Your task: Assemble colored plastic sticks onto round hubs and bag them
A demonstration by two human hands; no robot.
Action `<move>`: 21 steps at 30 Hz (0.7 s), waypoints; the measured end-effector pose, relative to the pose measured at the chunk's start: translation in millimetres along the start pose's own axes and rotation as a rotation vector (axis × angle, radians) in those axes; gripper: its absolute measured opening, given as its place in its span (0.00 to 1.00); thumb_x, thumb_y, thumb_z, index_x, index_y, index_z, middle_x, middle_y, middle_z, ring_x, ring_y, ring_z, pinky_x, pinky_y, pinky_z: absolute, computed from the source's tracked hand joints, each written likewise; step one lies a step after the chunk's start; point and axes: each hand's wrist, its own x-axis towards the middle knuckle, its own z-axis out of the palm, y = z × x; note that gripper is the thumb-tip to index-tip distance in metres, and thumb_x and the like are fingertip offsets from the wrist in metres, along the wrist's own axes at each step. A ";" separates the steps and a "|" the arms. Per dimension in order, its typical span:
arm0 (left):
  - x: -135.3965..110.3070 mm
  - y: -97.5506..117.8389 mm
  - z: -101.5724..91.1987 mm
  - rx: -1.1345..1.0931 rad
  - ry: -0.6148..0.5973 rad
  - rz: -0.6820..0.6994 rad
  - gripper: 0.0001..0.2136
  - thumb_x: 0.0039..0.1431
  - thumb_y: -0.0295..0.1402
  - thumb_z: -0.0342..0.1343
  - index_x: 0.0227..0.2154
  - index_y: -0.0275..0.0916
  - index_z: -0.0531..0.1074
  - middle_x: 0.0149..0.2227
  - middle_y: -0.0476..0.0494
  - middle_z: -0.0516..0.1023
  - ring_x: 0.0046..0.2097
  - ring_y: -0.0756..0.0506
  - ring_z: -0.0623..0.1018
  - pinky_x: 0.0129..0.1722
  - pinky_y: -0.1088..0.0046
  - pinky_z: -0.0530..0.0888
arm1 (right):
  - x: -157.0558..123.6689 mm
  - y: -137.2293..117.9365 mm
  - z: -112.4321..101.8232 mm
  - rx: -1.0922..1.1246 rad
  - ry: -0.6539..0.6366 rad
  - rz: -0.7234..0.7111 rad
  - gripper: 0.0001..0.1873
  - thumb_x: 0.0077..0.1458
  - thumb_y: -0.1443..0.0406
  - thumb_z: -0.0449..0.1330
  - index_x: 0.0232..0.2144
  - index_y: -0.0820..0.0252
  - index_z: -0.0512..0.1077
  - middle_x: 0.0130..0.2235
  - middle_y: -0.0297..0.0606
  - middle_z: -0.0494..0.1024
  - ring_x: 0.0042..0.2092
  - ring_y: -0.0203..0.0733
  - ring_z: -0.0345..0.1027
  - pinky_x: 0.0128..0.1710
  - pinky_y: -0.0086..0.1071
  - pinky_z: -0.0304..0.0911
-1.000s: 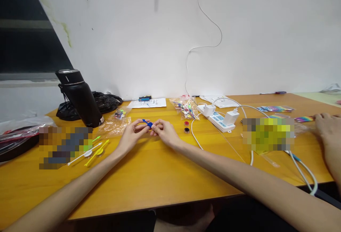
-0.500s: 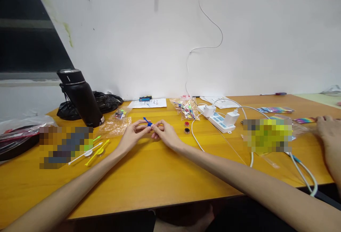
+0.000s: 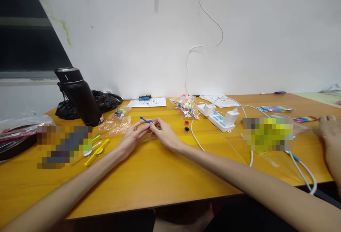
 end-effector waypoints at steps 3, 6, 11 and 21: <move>-0.3 -1.4 -0.3 -0.018 -0.011 -0.022 0.19 0.56 0.38 0.67 0.48 0.35 0.76 0.46 0.37 0.83 0.48 0.43 0.81 0.56 0.65 0.71 | 0.0 2.6 -1.1 0.005 0.001 0.003 0.17 0.63 0.52 0.57 0.40 0.61 0.69 0.35 0.36 0.76 0.35 0.38 0.73 0.40 0.34 0.70; 0.5 -3.6 -1.6 -0.012 -0.019 -0.024 0.18 0.57 0.38 0.67 0.47 0.35 0.77 0.43 0.39 0.83 0.45 0.45 0.81 0.56 0.66 0.71 | 0.7 5.3 -1.6 0.023 0.009 0.009 0.17 0.62 0.52 0.58 0.37 0.60 0.69 0.34 0.35 0.76 0.34 0.37 0.72 0.40 0.34 0.69; 1.0 -6.4 -2.0 0.004 -0.024 -0.038 0.18 0.57 0.39 0.66 0.48 0.34 0.77 0.39 0.40 0.83 0.42 0.46 0.81 0.53 0.68 0.72 | 3.6 8.2 -2.1 0.083 -0.002 0.068 0.16 0.59 0.53 0.60 0.34 0.60 0.67 0.32 0.34 0.76 0.34 0.37 0.73 0.38 0.32 0.69; 1.5 -4.9 -2.9 0.081 0.010 -0.049 0.20 0.55 0.41 0.67 0.47 0.35 0.76 0.43 0.39 0.83 0.42 0.46 0.81 0.51 0.68 0.73 | -0.2 10.4 1.2 0.179 -0.022 0.137 0.17 0.62 0.51 0.59 0.38 0.59 0.66 0.33 0.35 0.77 0.30 0.35 0.73 0.32 0.29 0.70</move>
